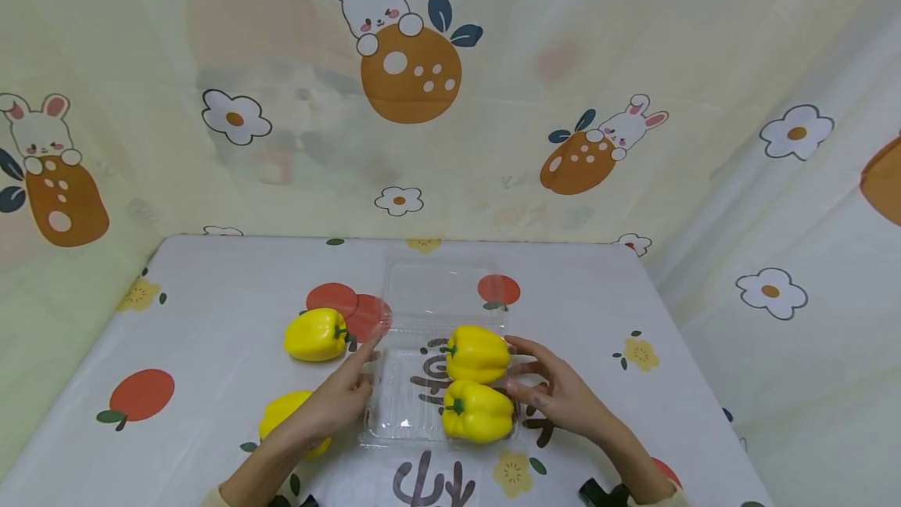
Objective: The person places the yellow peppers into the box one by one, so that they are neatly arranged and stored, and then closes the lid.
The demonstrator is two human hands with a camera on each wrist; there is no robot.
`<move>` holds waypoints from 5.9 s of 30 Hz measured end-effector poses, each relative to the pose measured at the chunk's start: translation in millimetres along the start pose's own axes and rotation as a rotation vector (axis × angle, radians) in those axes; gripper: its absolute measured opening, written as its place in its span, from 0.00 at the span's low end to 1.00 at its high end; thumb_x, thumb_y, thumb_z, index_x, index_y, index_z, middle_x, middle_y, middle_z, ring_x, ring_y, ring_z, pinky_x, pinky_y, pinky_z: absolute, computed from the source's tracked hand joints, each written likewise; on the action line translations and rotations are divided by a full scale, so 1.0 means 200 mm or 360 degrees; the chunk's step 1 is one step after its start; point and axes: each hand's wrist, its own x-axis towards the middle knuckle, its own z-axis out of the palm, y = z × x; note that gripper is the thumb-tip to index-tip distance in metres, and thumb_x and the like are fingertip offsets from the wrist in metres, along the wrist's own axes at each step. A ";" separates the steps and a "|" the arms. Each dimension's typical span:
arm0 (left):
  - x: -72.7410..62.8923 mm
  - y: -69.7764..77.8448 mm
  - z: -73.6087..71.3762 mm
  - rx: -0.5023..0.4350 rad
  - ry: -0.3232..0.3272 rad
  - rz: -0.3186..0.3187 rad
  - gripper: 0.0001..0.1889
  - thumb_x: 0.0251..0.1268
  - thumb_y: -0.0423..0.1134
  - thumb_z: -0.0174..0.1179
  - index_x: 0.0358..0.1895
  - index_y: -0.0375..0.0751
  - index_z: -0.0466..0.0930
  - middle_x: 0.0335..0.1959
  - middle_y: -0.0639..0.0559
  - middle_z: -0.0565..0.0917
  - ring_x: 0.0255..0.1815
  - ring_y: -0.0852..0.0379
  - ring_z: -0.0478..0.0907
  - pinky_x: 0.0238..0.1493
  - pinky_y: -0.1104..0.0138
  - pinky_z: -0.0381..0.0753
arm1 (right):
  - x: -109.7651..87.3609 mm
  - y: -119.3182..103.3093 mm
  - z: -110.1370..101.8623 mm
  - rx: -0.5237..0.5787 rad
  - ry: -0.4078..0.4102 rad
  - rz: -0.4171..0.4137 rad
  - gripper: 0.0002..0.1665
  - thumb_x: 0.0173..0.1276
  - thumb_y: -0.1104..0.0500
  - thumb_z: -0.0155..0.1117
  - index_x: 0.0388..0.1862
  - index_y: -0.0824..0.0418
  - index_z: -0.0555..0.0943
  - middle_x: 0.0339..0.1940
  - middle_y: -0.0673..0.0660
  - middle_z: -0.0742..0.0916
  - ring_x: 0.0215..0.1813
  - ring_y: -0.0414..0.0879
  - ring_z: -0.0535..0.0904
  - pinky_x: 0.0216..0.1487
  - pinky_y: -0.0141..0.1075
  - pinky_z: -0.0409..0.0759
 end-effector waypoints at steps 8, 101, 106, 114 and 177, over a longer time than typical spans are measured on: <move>0.00 -0.01 0.00 0.0006 0.0005 -0.0012 0.43 0.76 0.23 0.45 0.88 0.61 0.47 0.85 0.30 0.57 0.82 0.23 0.60 0.77 0.29 0.64 | -0.02 0.04 -0.03 0.0318 -0.0261 0.0160 0.48 0.80 0.55 0.64 0.89 0.41 0.50 0.84 0.69 0.65 0.75 0.64 0.78 0.63 0.38 0.88; -0.34 0.00 -0.38 0.0790 0.0017 0.0107 0.35 0.62 0.45 0.76 0.73 0.61 0.75 0.78 0.46 0.72 0.77 0.36 0.66 0.69 0.31 0.76 | -0.04 0.08 -0.02 0.0720 -0.0434 0.0150 0.65 0.67 0.67 0.73 0.90 0.39 0.43 0.86 0.74 0.54 0.74 0.57 0.76 0.64 0.45 0.88; -0.35 -0.07 -0.47 0.0731 -0.0225 0.0094 0.41 0.59 0.47 0.78 0.76 0.60 0.71 0.80 0.38 0.65 0.75 0.32 0.64 0.65 0.29 0.77 | -0.05 0.07 -0.02 0.0715 -0.0434 0.0173 0.65 0.67 0.67 0.73 0.89 0.38 0.43 0.87 0.73 0.53 0.75 0.57 0.76 0.64 0.44 0.88; -0.33 -0.15 -0.54 0.0686 -0.0375 0.0190 0.42 0.60 0.45 0.78 0.78 0.56 0.69 0.79 0.40 0.68 0.73 0.33 0.65 0.67 0.27 0.74 | -0.05 0.08 -0.02 0.0699 -0.0447 0.0164 0.64 0.69 0.66 0.72 0.89 0.39 0.43 0.87 0.73 0.54 0.75 0.57 0.75 0.65 0.41 0.87; -0.31 0.10 -0.47 0.0790 -0.0198 0.0526 0.36 0.62 0.55 0.76 0.73 0.66 0.72 0.74 0.55 0.78 0.65 0.62 0.74 0.55 0.61 0.84 | -0.05 0.11 -0.02 0.0731 -0.0460 0.0156 0.65 0.68 0.67 0.72 0.90 0.38 0.43 0.86 0.73 0.54 0.75 0.55 0.76 0.65 0.43 0.87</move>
